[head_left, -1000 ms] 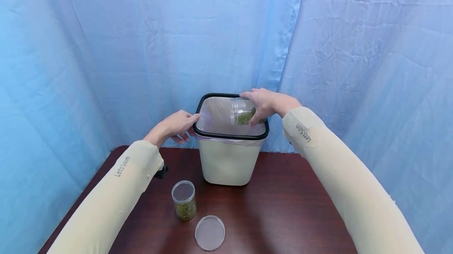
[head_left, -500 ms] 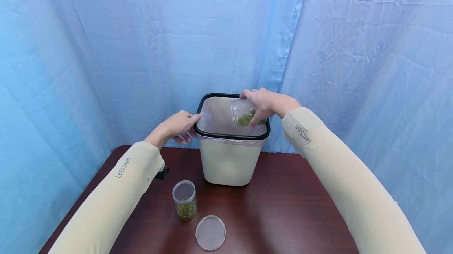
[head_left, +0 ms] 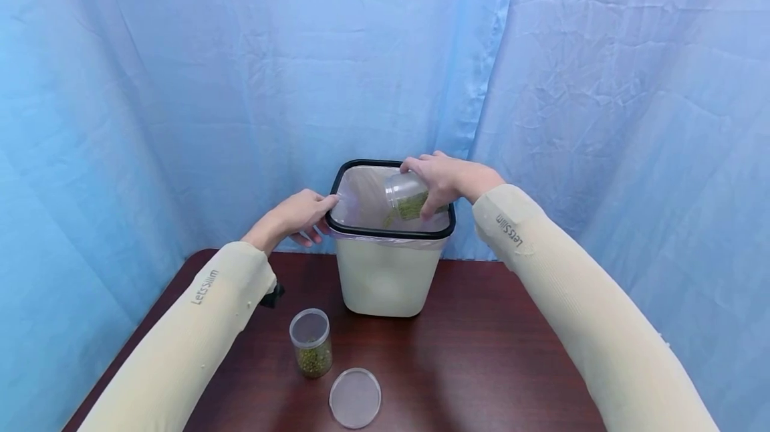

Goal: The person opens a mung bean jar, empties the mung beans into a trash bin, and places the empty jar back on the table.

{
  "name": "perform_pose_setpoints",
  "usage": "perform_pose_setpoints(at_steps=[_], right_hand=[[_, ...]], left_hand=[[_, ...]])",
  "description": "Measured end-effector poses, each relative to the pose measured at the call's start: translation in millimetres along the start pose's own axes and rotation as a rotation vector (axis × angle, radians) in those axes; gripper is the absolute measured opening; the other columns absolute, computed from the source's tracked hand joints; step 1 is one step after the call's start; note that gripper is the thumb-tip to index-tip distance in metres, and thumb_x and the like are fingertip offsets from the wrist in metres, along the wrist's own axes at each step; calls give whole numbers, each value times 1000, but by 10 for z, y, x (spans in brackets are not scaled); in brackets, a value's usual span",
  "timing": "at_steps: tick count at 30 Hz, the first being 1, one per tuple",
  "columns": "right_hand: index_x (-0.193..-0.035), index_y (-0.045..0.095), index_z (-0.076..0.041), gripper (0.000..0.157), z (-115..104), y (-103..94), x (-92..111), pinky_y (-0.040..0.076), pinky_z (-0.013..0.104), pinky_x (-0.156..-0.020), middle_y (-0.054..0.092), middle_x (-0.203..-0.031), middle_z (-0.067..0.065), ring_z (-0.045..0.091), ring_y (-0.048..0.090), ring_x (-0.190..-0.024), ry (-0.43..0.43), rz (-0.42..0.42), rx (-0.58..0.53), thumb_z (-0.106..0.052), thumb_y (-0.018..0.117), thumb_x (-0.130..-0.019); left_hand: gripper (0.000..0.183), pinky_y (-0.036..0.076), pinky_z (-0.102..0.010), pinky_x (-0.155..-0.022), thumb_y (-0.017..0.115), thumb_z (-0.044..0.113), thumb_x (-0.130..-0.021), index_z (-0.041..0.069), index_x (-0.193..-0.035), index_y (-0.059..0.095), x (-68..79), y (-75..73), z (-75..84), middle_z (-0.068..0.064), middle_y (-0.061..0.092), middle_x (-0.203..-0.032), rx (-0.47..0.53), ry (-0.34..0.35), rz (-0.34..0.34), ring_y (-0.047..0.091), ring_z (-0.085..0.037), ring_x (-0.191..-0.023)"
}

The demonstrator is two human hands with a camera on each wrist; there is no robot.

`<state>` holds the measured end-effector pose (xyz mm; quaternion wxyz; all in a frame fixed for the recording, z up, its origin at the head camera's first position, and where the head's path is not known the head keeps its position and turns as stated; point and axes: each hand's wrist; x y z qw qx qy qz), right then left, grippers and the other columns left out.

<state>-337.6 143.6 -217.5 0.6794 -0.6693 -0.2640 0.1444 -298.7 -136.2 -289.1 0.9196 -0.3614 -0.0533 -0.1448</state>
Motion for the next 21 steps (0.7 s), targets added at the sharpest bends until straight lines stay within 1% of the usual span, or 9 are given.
perform_pose_setpoints(at_steps=[4, 10, 14, 17, 21], right_hand=[[-149, 39, -15, 92, -16, -6, -2, 43, 51, -99, 50, -140, 14, 34, 41, -124, 7, -1, 8, -24, 92, -74], [-150, 38, -15, 94, -19, -6, -3, 42, 52, -101, 49, -143, 14, 35, 41, -125, 4, -5, 16, -25, 92, -74], [-151, 38, -15, 95, -25, -1, 11, 43, 52, -100, 49, -142, 14, 35, 41, -125, 5, 1, 14, -25, 92, -73], [-151, 39, -15, 95, -12, 14, 17, 43, 51, -99, 50, -141, 13, 34, 41, -123, -1, 12, 12, -25, 92, -73], [-150, 40, -16, 93, 12, 39, 28, 44, 51, -97, 51, -139, 13, 34, 41, -123, -9, 25, 3, -25, 91, -74]], left_hand=[[54, 58, -34, -59, 38, 47, -109, 4, -96, 68, 11, -9, -4, -11, 67, -90, -2, 3, -4, 64, -20, -64], [54, 60, -39, -65, 38, 47, -108, 4, -100, 69, 5, -4, -14, -11, 68, -91, -12, 7, 3, 64, -19, -64], [54, 60, -38, -64, 38, 48, -108, 4, -101, 69, 2, 2, -14, -16, 68, -95, -13, 7, 11, 64, -20, -65], [55, 60, -37, -63, 38, 48, -108, 4, -101, 69, 2, 5, -11, -17, 68, -97, -10, 6, 11, 65, -22, -67], [55, 59, -37, -63, 38, 47, -108, 4, -99, 70, 5, 7, -10, -15, 68, -95, -3, 3, 6, 67, -27, -71]])
Point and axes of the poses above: each hand's wrist, its own x-axis away from the middle knuckle, its own y-axis out of the palm, z = x × y
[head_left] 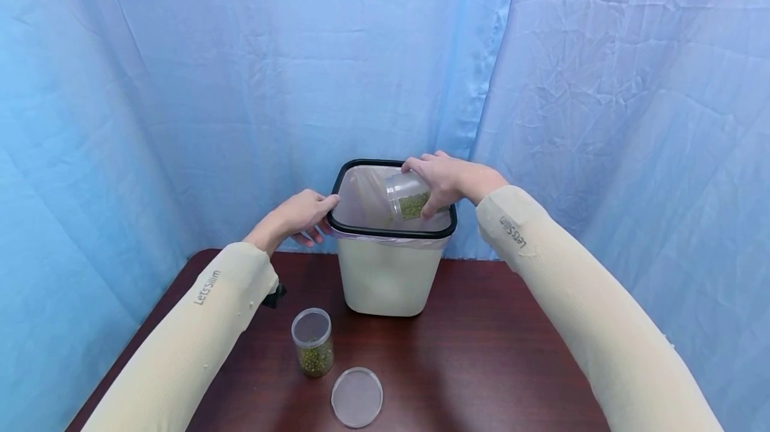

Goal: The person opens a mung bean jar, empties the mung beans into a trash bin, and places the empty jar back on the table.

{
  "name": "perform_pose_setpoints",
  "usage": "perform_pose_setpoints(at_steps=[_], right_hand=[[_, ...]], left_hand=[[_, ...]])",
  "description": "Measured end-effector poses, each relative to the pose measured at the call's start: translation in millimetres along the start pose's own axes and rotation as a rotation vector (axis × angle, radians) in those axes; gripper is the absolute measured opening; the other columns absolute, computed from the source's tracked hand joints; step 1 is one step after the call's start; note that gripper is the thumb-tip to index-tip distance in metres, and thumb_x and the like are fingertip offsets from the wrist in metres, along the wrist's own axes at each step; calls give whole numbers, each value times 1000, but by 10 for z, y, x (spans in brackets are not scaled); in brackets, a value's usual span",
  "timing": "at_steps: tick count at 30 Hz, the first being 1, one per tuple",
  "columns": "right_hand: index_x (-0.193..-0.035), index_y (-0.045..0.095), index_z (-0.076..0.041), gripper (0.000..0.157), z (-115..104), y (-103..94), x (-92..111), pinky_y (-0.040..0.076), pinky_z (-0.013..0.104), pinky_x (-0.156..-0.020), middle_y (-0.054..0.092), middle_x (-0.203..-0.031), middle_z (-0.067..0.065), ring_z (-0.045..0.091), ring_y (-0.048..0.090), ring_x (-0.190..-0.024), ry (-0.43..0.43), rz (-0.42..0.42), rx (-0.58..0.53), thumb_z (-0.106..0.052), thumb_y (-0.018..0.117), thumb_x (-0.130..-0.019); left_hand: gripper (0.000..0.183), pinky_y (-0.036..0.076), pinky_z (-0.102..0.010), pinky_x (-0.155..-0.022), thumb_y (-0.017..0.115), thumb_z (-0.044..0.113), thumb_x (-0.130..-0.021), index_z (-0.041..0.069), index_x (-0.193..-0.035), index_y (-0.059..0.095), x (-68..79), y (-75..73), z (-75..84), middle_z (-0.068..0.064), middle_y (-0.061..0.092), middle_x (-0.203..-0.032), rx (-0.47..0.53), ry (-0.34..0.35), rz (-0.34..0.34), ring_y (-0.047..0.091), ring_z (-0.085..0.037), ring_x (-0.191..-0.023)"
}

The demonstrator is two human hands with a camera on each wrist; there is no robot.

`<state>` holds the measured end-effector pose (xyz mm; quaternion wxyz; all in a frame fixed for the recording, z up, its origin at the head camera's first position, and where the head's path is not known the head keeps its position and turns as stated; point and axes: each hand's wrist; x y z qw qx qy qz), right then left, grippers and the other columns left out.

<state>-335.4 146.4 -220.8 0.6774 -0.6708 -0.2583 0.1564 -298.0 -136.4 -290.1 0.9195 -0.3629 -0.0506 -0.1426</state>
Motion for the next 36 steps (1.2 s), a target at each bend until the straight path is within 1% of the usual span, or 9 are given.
perform_pose_setpoints(at_steps=[2, 4, 8, 14, 21, 30, 36], right_hand=[[-149, 40, -16, 92, 10, 12, 1, 44, 52, -97, 51, -139, 13, 35, 41, -123, -3, 3, -3, -25, 91, -74], [-149, 40, -16, 91, 20, 23, -1, 44, 52, -97, 50, -139, 13, 35, 41, -124, -3, 4, -7, -26, 91, -74], [-149, 41, -16, 90, 38, 35, -2, 43, 53, -97, 49, -141, 14, 35, 41, -124, -8, 15, -12, -27, 90, -75], [-149, 41, -15, 88, 77, 15, 4, 42, 54, -100, 46, -144, 16, 37, 40, -126, -19, 53, -19, -27, 89, -76], [-151, 39, -14, 90, 87, -21, 37, 41, 54, -102, 44, -145, 17, 37, 37, -128, -21, 74, -16, -27, 89, -77], [-151, 40, -16, 89, 88, -61, 79, 41, 55, -101, 46, -144, 15, 36, 36, -129, -13, 86, 19, -26, 89, -78], [-152, 39, -16, 90, 95, -69, 88, 43, 56, -99, 45, -144, 16, 36, 35, -129, -12, 79, 48, -25, 89, -78]], left_hand=[[55, 59, -35, -61, 38, 47, -109, 4, -98, 70, 3, 1, -1, -15, 68, -95, 3, 0, -1, 67, -28, -72], [54, 58, -34, -60, 38, 46, -109, 4, -98, 70, 7, 3, -1, -16, 68, -95, 4, 0, -2, 66, -26, -70], [53, 59, -34, -61, 38, 45, -109, 4, -98, 69, 15, 8, 1, -14, 68, -93, 4, -3, -1, 65, -23, -67], [54, 59, -35, -62, 38, 47, -109, 4, -100, 70, 18, 4, -4, -16, 68, -97, 11, -6, 3, 67, -28, -72], [54, 58, -35, -61, 37, 47, -109, 4, -99, 70, 20, -1, 3, -15, 68, -96, 12, -7, 5, 65, -23, -68], [54, 59, -36, -62, 39, 47, -108, 5, -99, 70, 8, 6, 10, -20, 68, -103, 19, -6, 5, 66, -23, -67], [53, 59, -34, -61, 39, 47, -108, 5, -98, 70, -3, 12, 1, -20, 68, -102, 20, -16, 15, 65, -22, -66]])
Point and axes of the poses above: each hand's wrist, its own x-axis away from the middle knuckle, its own y-axis out of the palm, z = x × y
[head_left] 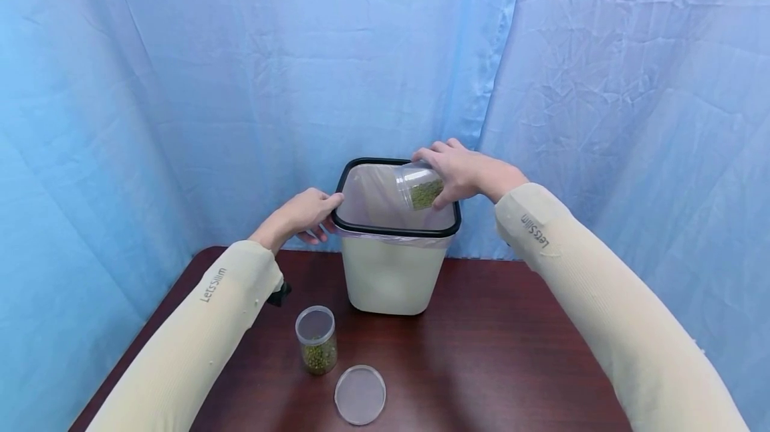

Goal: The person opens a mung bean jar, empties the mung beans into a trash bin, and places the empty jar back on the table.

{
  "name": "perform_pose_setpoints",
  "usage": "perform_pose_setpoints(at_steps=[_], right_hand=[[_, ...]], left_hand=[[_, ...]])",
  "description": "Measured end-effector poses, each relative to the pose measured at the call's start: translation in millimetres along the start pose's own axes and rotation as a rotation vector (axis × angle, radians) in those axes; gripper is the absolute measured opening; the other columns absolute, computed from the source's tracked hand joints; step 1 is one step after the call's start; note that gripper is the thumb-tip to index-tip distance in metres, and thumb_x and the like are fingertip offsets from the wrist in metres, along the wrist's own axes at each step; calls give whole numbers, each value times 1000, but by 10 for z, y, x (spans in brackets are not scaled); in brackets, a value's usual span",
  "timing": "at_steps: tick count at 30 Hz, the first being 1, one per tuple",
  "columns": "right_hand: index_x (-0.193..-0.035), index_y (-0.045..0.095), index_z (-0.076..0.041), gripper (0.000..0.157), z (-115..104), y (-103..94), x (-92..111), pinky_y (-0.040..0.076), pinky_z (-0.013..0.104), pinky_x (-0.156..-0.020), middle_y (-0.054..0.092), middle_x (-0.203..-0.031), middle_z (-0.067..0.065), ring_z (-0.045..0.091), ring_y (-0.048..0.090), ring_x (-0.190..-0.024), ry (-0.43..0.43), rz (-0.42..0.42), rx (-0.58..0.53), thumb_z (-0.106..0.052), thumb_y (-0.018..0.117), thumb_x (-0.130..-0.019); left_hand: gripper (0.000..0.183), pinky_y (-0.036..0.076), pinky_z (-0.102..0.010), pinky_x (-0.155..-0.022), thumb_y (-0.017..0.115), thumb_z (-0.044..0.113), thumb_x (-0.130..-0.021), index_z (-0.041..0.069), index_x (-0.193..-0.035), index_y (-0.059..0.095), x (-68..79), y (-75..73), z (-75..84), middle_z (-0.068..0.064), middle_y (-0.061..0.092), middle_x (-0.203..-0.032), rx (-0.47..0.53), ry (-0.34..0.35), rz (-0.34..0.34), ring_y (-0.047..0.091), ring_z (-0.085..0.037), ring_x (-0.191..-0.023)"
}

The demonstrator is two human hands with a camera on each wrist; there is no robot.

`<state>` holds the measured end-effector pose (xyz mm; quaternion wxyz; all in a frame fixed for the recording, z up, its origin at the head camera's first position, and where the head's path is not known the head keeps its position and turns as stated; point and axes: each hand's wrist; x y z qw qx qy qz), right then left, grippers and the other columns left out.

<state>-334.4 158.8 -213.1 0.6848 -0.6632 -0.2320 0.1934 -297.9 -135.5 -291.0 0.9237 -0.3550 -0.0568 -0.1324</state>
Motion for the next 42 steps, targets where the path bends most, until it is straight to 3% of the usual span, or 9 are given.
perform_pose_setpoints(at_steps=[13, 42], right_hand=[[-155, 38, -18, 91, 20, -8, 46, 43, 58, -99, 39, -151, 17, 37, 31, -134, 0, -13, 37, -25, 87, -80], [-155, 38, -16, 91, 39, 31, 71, 41, 59, -101, 41, -150, 18, 39, 30, -135, -3, 16, 28, -25, 88, -79]], left_hand=[[53, 60, -40, -66, 39, 46, -109, 5, -94, 70, 0, -16, -3, -18, 68, -98, 12, 10, -13, 64, -22, -65], [55, 58, -33, -60, 40, 49, -108, 4, -92, 69, 20, 4, -5, -14, 68, -92, 4, 12, 8, 65, -21, -65]])
Point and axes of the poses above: each hand's wrist, its own x-axis away from the middle knuckle, its own y-axis out of the palm, z = x × y
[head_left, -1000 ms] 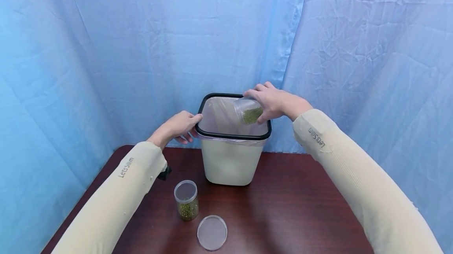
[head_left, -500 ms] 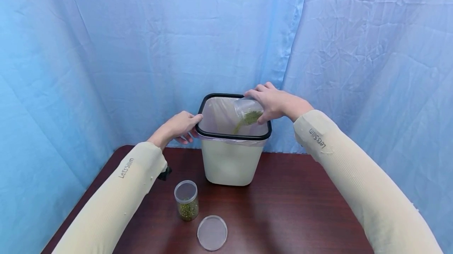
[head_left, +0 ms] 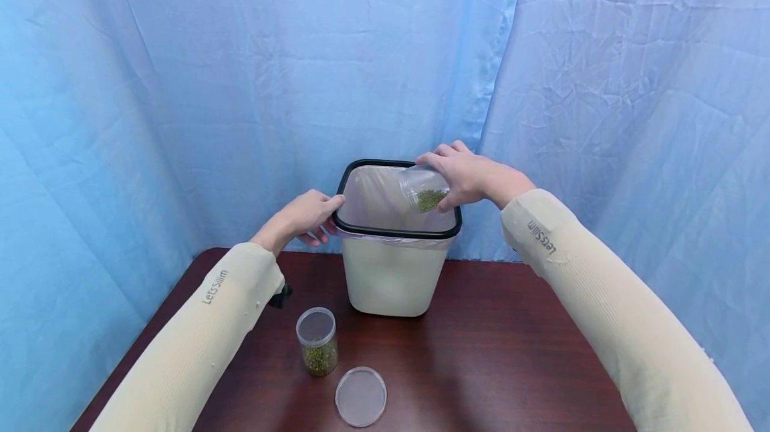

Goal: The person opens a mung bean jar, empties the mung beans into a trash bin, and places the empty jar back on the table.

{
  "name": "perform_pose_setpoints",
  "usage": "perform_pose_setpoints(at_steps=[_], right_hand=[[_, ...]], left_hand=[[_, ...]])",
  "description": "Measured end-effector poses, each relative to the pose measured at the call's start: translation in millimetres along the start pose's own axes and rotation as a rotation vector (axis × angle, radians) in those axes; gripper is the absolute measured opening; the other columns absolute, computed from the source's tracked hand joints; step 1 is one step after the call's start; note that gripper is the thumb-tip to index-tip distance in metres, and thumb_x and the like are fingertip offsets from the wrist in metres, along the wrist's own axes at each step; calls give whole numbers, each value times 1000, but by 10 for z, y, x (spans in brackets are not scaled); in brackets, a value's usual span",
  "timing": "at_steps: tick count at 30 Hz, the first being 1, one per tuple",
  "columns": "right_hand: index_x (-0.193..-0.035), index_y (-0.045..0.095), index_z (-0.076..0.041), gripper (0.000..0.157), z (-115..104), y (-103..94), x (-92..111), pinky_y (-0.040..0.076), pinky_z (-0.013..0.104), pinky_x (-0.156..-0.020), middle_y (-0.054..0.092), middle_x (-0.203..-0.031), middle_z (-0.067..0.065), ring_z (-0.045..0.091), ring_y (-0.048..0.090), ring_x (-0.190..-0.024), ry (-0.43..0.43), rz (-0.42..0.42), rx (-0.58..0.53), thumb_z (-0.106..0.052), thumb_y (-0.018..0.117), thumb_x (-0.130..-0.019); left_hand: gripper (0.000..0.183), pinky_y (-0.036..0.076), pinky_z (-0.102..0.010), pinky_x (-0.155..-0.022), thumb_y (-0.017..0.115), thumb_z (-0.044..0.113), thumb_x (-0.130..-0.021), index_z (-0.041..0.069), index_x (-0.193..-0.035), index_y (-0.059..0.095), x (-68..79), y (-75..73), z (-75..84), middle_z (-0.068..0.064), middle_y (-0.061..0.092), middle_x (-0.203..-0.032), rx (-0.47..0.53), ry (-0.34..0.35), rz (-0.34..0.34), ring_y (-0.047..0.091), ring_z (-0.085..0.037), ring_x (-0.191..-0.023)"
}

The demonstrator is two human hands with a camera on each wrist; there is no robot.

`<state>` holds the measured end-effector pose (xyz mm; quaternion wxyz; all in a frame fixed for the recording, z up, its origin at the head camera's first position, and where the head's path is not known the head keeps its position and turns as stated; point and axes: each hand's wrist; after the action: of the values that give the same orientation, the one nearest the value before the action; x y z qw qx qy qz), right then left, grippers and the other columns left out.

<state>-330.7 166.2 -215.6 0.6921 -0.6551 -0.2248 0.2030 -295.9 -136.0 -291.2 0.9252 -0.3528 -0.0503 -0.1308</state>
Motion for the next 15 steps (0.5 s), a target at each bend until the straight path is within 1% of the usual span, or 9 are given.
perform_pose_setpoints(at_steps=[5, 8, 11, 15], right_hand=[[-154, 40, -15, 91, -14, 0, 2, 41, 58, -102, 42, -149, 17, 38, 31, -134, -6, 6, 1, -25, 88, -78], [-154, 40, -15, 90, -16, 2, 1, 42, 57, -101, 43, -148, 17, 38, 32, -133, -9, 10, 0, -24, 88, -78], [-154, 41, -16, 90, -12, 4, 2, 42, 57, -101, 43, -147, 16, 37, 32, -132, -11, 11, 4, -24, 88, -78], [-154, 41, -15, 90, -14, 2, 1, 42, 58, -101, 43, -147, 16, 38, 32, -132, -19, 13, 14, -24, 88, -77]], left_hand=[[55, 58, -34, -61, 40, 48, -108, 5, -92, 69, 7, -4, 1, -12, 68, -90, -3, 1, -1, 67, -26, -69], [55, 59, -36, -62, 39, 47, -108, 4, -92, 69, 6, -5, 1, -12, 67, -90, -8, 3, -1, 66, -26, -69], [54, 59, -37, -62, 39, 47, -108, 4, -92, 69, 1, -4, 0, -13, 68, -91, -10, 3, 2, 65, -22, -65], [55, 59, -36, -62, 39, 48, -108, 4, -93, 69, -3, -5, 3, -18, 69, -97, -12, 3, 1, 66, -24, -67]])
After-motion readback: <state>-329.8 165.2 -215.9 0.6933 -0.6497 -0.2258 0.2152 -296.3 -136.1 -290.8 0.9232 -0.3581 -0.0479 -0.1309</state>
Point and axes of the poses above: each hand's wrist, its own x-axis away from the middle knuckle, its own y-axis out of the palm, z = x × y
